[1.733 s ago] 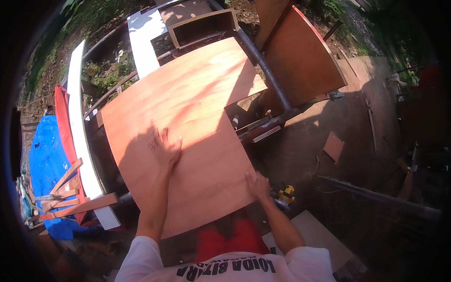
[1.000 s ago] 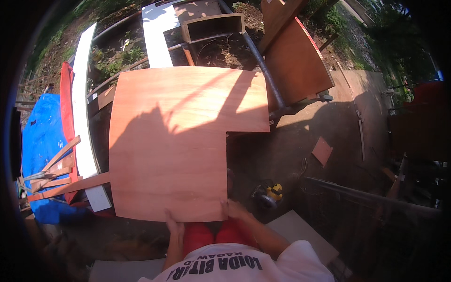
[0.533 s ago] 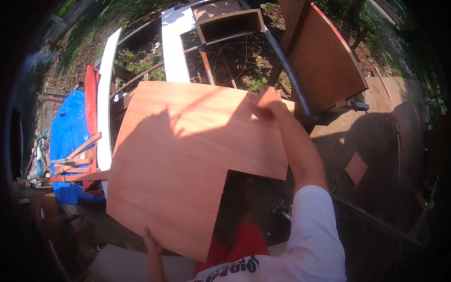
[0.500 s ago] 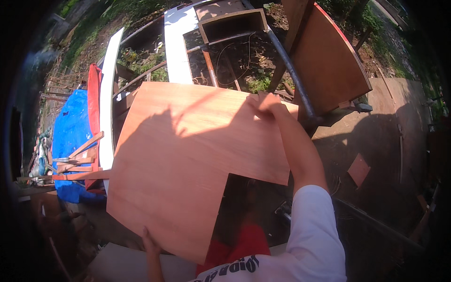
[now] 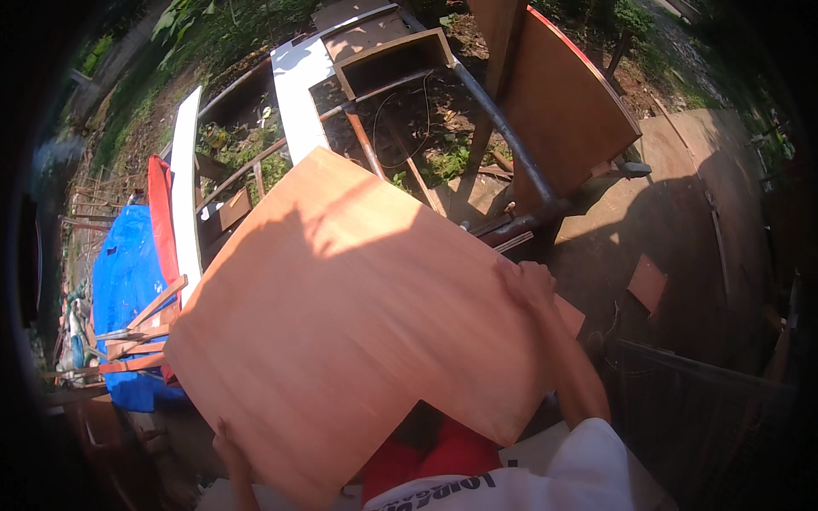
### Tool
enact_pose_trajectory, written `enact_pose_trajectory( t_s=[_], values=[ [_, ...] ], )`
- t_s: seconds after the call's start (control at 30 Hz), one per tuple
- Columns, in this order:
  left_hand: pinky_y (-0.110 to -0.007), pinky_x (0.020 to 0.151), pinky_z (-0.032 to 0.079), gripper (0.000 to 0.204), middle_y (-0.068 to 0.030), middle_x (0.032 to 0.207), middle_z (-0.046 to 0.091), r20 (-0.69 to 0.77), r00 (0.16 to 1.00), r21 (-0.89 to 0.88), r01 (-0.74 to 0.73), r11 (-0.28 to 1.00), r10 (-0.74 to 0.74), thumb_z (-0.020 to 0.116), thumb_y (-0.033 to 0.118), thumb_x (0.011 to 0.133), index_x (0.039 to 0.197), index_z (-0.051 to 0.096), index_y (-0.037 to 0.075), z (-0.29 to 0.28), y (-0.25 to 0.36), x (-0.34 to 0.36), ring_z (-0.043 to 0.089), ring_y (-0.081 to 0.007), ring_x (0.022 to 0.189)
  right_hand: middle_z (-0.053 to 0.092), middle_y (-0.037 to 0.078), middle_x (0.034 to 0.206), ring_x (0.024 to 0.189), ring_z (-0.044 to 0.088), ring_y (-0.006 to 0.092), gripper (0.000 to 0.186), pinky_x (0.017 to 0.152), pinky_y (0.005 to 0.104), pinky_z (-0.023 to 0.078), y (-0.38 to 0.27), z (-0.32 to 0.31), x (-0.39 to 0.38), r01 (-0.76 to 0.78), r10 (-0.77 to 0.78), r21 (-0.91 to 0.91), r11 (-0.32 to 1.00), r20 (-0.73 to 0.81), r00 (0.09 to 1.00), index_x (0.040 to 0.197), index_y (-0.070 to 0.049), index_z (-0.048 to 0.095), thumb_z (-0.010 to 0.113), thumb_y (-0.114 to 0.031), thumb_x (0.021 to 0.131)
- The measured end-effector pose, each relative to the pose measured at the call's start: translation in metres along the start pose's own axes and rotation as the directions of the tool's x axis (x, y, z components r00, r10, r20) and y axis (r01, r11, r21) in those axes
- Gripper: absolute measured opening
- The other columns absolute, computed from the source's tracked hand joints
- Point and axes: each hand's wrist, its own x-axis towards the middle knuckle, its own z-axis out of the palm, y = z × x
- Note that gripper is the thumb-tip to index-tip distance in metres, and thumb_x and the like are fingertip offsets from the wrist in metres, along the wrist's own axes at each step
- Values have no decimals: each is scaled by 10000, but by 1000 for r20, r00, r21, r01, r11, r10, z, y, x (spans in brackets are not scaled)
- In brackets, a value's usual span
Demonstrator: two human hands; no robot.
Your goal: The person marks a line on a large pinkish board, retrieves a circular saw, and cuts the board along the marked line. After cutting, the person lifts and moves the cut piece of wood.
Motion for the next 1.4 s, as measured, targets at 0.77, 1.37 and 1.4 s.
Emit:
enact_pose_trajectory(
  t_s=[0.77, 1.37, 1.4],
  values=[
    [-354, 1061, 393, 851, -210, 1358, 618, 875, 429, 190, -728, 658, 222, 650, 641, 826, 1367, 615, -15, 491, 221, 268, 565, -280, 1244, 737, 194, 1045, 995, 665, 295, 833, 895, 401, 477, -20, 283, -432, -640, 966, 754, 144, 34, 258, 1107, 92, 718, 403, -672, 1002],
    [-337, 1100, 403, 586, -189, 1366, 636, 909, 111, -135, -834, 534, 402, 607, 428, 952, 1367, 614, 15, 628, 277, 225, 553, -253, 1326, 566, 149, 1390, 1243, 565, 249, 641, 1041, 389, 470, -135, 331, -369, -88, 826, 952, -294, 300, 477, 1431, 87, 453, 512, -432, 1059],
    [-349, 1081, 430, 572, -190, 1350, 644, 881, 112, -85, -918, 387, 460, 614, 405, 954, 1364, 609, 6, 614, 273, 224, 577, -264, 1298, 560, 147, 1395, 1248, 562, 248, 638, 1041, 395, 472, -141, 318, -363, -87, 824, 955, -283, 289, 488, 1441, 76, 443, 501, -435, 1064]
  ],
)
